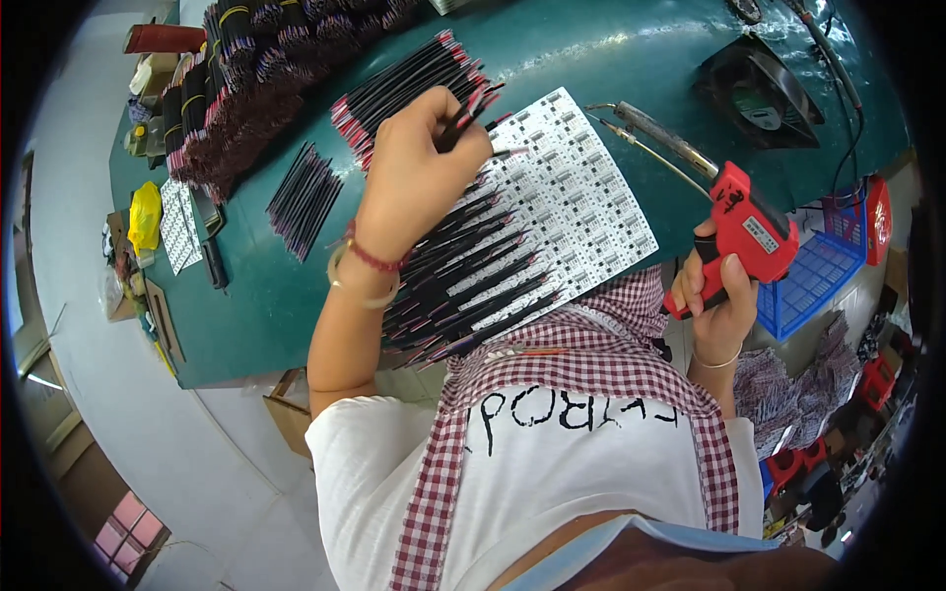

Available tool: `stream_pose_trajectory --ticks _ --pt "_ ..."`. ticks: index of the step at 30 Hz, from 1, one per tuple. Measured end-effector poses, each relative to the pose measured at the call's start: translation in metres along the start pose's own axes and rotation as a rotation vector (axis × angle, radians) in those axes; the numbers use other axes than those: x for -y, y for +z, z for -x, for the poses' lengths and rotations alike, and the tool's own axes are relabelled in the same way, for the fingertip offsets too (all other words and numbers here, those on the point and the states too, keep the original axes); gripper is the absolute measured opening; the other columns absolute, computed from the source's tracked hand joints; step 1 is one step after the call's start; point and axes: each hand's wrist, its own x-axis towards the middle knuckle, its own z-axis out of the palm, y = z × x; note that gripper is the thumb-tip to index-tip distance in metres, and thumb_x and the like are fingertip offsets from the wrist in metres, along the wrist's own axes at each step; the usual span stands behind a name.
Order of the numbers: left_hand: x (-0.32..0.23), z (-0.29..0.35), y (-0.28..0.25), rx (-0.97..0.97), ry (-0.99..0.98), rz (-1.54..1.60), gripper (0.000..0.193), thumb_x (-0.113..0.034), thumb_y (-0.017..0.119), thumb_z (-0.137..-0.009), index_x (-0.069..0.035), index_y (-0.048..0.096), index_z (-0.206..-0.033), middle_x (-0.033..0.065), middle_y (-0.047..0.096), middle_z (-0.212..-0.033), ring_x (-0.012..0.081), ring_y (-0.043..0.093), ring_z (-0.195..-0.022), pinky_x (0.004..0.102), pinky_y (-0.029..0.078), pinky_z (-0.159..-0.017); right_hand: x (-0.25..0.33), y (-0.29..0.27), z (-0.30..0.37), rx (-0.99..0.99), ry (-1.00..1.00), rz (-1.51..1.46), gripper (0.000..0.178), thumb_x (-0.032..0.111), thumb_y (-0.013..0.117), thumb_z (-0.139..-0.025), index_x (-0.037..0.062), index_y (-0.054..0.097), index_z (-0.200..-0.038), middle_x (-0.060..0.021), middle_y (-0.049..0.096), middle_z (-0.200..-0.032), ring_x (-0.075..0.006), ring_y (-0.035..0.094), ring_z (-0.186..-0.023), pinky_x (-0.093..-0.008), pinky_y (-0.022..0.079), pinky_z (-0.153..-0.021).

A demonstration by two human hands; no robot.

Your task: The person solders individual wires onto a panel of small circuit boards using a handheld soldering iron.

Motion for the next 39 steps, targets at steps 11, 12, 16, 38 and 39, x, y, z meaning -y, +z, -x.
stream_pose_trajectory --ticks 11,12,16,38,39 --pt "0.034 -0.006 0.020 -0.024 0.214 -0.454 0.017 -0.013 0.065 -0.073 0.003 0.062 -0.075 0.0197 0.063 -0.073 0.0362 0.062 -0.069 0.0422 0.049 -0.063 -0.013 0.017 -0.011 0.023 0.204 0.057 0.030 0.017 0.054 -0.089 -0.0058 0.053 -0.109 -0.0060 0.051 -0.060 -0.0080 0.041 -0.043 -0.0248 0.041 -0.044" --pt "0.038 -0.008 0.022 -0.037 0.202 -0.472 0.016 -0.013 0.065 -0.073 0.002 0.062 -0.075 0.0195 0.063 -0.072 0.0362 0.062 -0.069 0.0423 0.049 -0.063 -0.014 0.019 -0.012 0.022 0.210 0.058 0.030 0.017 0.054 -0.089 -0.0058 0.053 -0.109 -0.0060 0.051 -0.060 -0.0080 0.041 -0.043 -0.0248 0.041 -0.044" --pt "0.047 -0.008 0.026 -0.074 0.184 -0.477 0.016 -0.014 0.066 -0.071 0.001 0.063 -0.075 0.0188 0.063 -0.071 0.0361 0.062 -0.067 0.0421 0.050 -0.063 -0.017 0.032 -0.018 0.027 0.237 0.108 0.029 0.015 0.055 -0.089 -0.0062 0.054 -0.109 -0.0042 0.050 -0.059 -0.0077 0.042 -0.043 -0.0238 0.040 -0.044" --pt "0.057 -0.010 0.031 -0.121 0.332 -0.442 0.016 -0.012 0.066 -0.073 0.003 0.062 -0.073 0.0147 0.057 -0.052 0.0272 0.058 -0.047 0.0340 0.045 -0.052 -0.018 0.036 -0.015 -0.001 0.224 0.267 0.020 0.012 0.054 -0.088 -0.0056 0.055 -0.098 -0.0020 0.050 -0.058 -0.0077 0.043 -0.044 -0.0227 0.037 -0.044" --pt "0.057 -0.010 0.031 -0.104 0.291 -0.425 0.016 -0.012 0.066 -0.073 0.004 0.062 -0.073 0.0153 0.058 -0.053 0.0279 0.058 -0.048 0.0343 0.045 -0.053 -0.018 0.036 -0.015 0.001 0.207 0.239 0.022 0.012 0.054 -0.088 -0.0060 0.055 -0.099 -0.0020 0.050 -0.057 -0.0077 0.043 -0.044 -0.0228 0.037 -0.044"
